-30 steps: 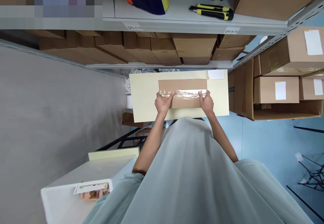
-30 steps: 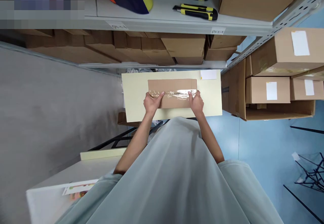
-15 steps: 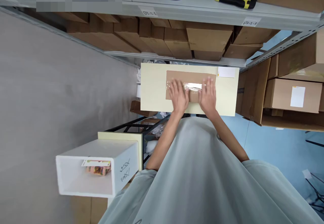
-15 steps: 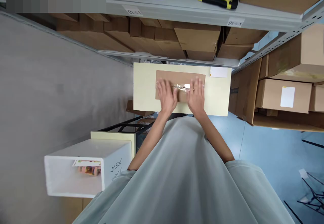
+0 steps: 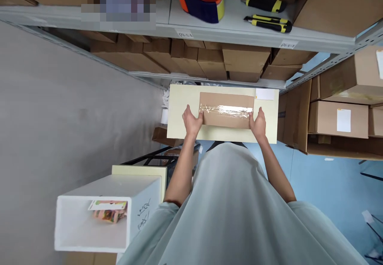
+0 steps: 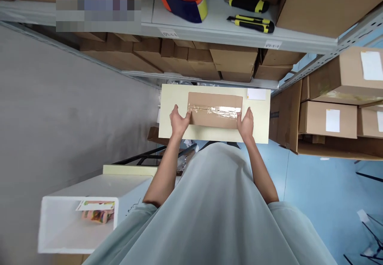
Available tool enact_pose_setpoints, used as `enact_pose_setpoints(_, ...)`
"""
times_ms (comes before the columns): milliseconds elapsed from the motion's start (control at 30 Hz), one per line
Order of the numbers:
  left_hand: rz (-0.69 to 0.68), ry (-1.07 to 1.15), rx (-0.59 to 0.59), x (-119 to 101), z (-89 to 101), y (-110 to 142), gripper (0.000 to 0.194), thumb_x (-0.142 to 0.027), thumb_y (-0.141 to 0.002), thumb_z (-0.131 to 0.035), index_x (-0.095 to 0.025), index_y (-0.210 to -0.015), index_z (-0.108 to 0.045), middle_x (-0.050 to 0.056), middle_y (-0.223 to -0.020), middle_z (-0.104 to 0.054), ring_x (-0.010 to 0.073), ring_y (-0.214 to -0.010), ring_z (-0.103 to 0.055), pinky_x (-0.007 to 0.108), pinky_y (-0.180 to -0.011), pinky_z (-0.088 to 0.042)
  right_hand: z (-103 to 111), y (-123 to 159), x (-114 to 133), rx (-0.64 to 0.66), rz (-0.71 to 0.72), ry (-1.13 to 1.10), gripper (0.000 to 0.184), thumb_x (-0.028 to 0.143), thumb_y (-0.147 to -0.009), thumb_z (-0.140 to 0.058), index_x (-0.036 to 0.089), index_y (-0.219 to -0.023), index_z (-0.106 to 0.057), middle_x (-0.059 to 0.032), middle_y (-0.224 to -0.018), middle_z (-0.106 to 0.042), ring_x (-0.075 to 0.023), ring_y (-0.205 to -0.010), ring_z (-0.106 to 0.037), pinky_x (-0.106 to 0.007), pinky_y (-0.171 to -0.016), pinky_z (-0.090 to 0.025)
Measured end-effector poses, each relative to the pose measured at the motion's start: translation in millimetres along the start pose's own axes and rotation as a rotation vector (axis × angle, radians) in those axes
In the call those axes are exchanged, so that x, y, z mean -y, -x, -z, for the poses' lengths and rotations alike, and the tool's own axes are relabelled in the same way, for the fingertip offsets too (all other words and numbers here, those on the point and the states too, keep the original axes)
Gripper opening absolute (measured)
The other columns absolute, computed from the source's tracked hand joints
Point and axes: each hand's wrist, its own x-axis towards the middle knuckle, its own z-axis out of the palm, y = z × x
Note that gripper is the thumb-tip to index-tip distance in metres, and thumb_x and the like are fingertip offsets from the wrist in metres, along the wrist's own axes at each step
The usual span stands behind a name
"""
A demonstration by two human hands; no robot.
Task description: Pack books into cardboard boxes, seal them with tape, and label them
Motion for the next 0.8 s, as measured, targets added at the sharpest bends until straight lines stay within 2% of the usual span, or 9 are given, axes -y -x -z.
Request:
enact_pose_setpoints(67,0.045,0.059,0.074,7,3.2,-11,0.070,-0.029,-0.097,-0.063,-0.007,-0.162,-0.049,0.023,-0.151,-0.066,0.0329,-0.142,-0.062,0.048,-0.125,-0.046,8,-3,-4,0.075,-0.032,-0.051,0.069,0.057,-0.108,-0.041,0.007,-0.151,-0.060,-0.0273,-0.146,-0.068,-0.0359,-0.128,-0.068,-0.053,-0.110,-0.056)
enact_pose_setpoints(133,0.025,0.076,0.121,7,5.0,-17,0.064,-0.023,-0.095,-0.060,-0.008,-0.157,-0.055,0.021,-0.142,-0.071,0.0312,-0.125,-0.070,0.047,-0.118,-0.052,11,-3,2,0.111,-0.020,-0.045,0.061,0.054,-0.107,-0.042,0.009,-0.136,-0.071,-0.0244,-0.130,-0.076,-0.0339,-0.112,-0.073,-0.049,-0.101,-0.060)
enact_pose_setpoints(233,-0.022,0.056,0.094,2,16.4,-23,0.057,-0.020,-0.092,-0.060,-0.011,-0.148,-0.065,0.019,-0.139,-0.071,0.0309,-0.115,-0.072,0.047,-0.114,-0.054,11,1,21,0.047,0.040,-0.055,0.060,0.055,-0.105,-0.045,0.011,-0.133,-0.074,-0.0231,-0.129,-0.076,-0.0327,-0.111,-0.073,-0.046,-0.097,-0.061)
enact_pose_setpoints(333,-0.107,0.078,0.044,5,40.7,-38,0.051,-0.020,-0.090,-0.063,-0.016,-0.141,-0.070,0.015,-0.135,-0.073,0.0296,-0.113,-0.071,0.045,-0.112,-0.054,3,2,42,-0.018,0.116,-0.142,0.061,0.059,-0.103,-0.050,0.013,-0.135,-0.075,-0.0211,-0.138,-0.073,-0.0306,-0.115,-0.072,-0.044,-0.096,-0.062)
enact_pose_setpoints(400,-0.127,0.095,-0.009,14,56.9,-51,0.047,-0.020,-0.089,-0.067,-0.018,-0.136,-0.071,0.013,-0.131,-0.075,0.0289,-0.115,-0.071,0.043,-0.112,-0.054,-7,2,54,-0.058,0.123,-0.139,0.061,0.061,-0.099,-0.057,0.012,-0.131,-0.078,-0.0208,-0.138,-0.073,-0.0290,-0.109,-0.073,-0.043,-0.095,-0.061)
enact_pose_setpoints(500,-0.043,0.133,-0.045,36,69.9,-68,0.041,-0.019,-0.087,-0.070,-0.018,-0.127,-0.072,0.012,-0.117,-0.079,0.0276,-0.111,-0.073,0.042,-0.106,-0.057,-33,7,67,-0.080,0.086,-0.050,0.056,0.057,-0.097,-0.063,0.010,-0.121,-0.082,-0.0194,-0.123,-0.077,-0.0264,-0.091,-0.074,-0.041,-0.090,-0.059)
enact_pose_setpoints(633,0.056,0.209,-0.013,71,66.4,-75,0.033,-0.017,-0.085,-0.069,-0.019,-0.118,-0.071,0.011,-0.107,-0.081,0.0255,-0.105,-0.077,0.040,-0.102,-0.059,-71,27,76,-0.048,0.049,0.067,0.043,0.043,-0.100,-0.060,0.009,-0.114,-0.083,-0.0177,-0.111,-0.079,-0.0262,-0.087,-0.075,-0.037,-0.088,-0.056)
enact_pose_setpoints(800,0.064,0.278,0.029,109,59.3,-68,0.030,-0.017,-0.088,-0.061,-0.021,-0.117,-0.070,0.012,-0.109,-0.081,0.0254,-0.104,-0.080,0.041,-0.101,-0.060,-100,58,78,0.068,-0.024,0.312,0.031,0.031,-0.102,-0.058,0.014,-0.110,-0.082,-0.0175,-0.121,-0.079,-0.0270,-0.096,-0.077,-0.034,-0.090,-0.055)
